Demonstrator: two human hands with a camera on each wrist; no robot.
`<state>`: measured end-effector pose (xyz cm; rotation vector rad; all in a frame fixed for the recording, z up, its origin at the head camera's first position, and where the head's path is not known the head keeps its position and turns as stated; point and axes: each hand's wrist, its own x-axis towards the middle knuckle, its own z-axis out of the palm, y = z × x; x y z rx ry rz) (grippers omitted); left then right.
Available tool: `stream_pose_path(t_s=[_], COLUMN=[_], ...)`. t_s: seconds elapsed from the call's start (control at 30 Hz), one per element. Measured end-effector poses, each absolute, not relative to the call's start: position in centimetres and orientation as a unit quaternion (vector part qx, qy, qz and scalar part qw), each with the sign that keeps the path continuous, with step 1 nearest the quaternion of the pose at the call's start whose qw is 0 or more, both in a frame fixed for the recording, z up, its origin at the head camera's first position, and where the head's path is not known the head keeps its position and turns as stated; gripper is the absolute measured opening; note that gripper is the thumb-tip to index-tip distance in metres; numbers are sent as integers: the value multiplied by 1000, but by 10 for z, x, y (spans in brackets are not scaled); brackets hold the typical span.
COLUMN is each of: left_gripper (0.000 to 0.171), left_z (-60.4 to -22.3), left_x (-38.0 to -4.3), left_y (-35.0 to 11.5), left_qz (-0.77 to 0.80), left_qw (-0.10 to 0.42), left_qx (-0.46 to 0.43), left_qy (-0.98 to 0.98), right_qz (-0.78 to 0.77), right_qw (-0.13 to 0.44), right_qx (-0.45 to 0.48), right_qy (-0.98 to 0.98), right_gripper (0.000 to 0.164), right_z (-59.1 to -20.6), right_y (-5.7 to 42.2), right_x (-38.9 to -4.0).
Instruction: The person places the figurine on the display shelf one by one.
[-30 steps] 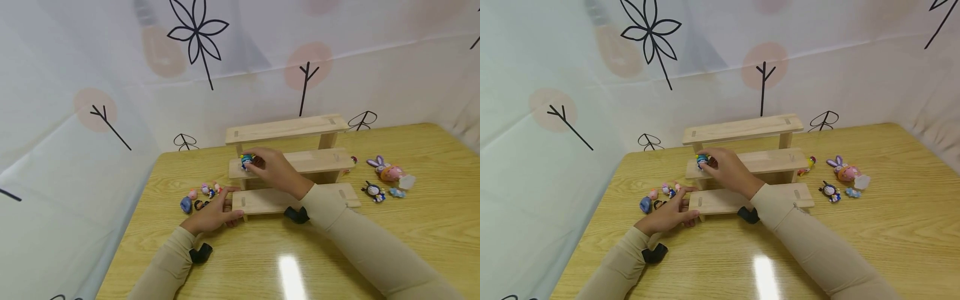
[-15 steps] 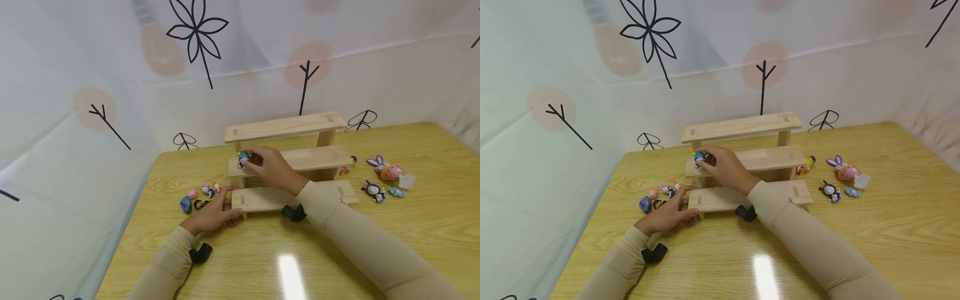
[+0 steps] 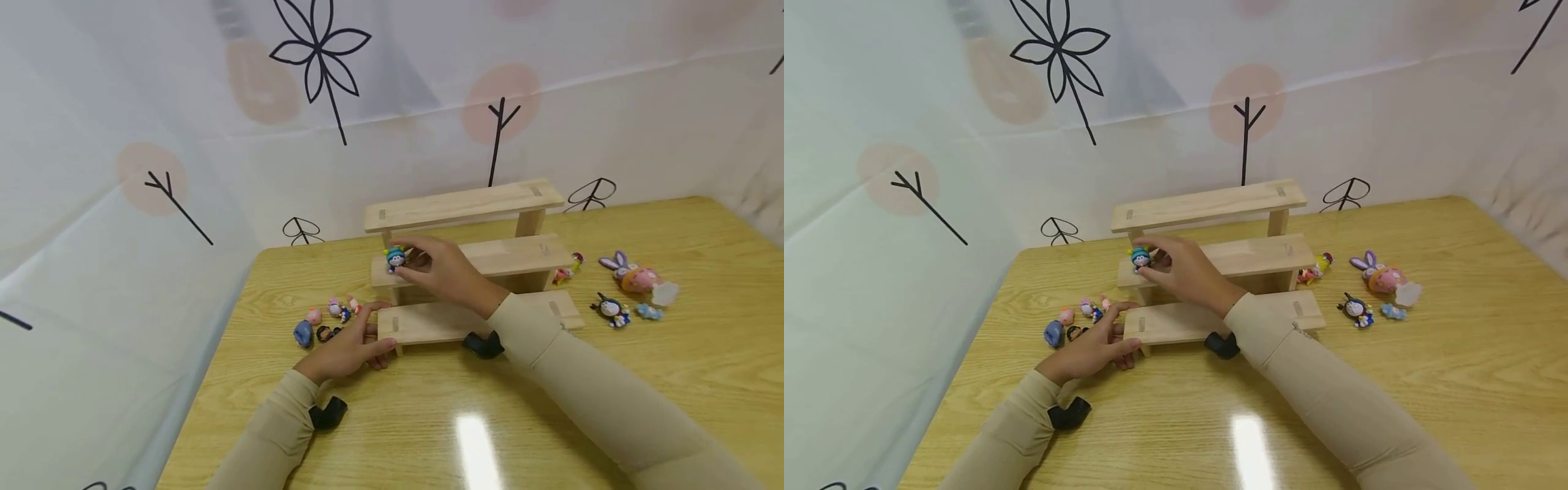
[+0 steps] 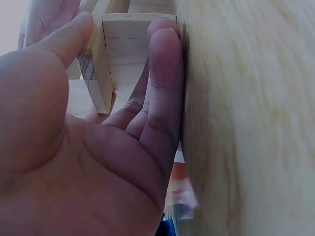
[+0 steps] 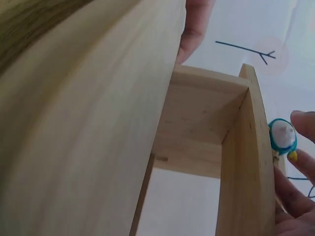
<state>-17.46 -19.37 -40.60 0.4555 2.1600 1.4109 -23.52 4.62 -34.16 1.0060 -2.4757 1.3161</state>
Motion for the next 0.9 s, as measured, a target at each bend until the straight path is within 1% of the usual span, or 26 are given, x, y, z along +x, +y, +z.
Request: stream_pose_path(t_s=[0.1,0.2,0.33,0.47,0.67,0.8,0.9], left_gripper=[69,69,71,73,73,71,70], left_z=[-407,-407,-407,-407,-409,-410,-410], left_x=[-174,-173,-174,-176,-176,-176,-178], left_y=[-193,-193,-193,-194,-197,-196,-195], left_qz=[521,520,522,525,530,531,528], left_qw=[259,257,257,254,259,262,257], left_qx=[168,165,165,165,166,171,173], left_qy=[796,798,796,795,790,787,791], right_qz=[436,430,423,397,362,357,357], right_qw=[111,151,191,211,226,267,304], right_qx=[333,331,333,334,332,328,326], right_qy=[-829,-827,-821,-829,-841,-833,-821], right_gripper=[46,43,39,36,36,37,36], right_z=[-342,-343,-346,-348,-354,-358,-359], right_y=[57,69,85,101,133,158,177], right_x=[-228,-217,-204,-193,-176,-169,-171])
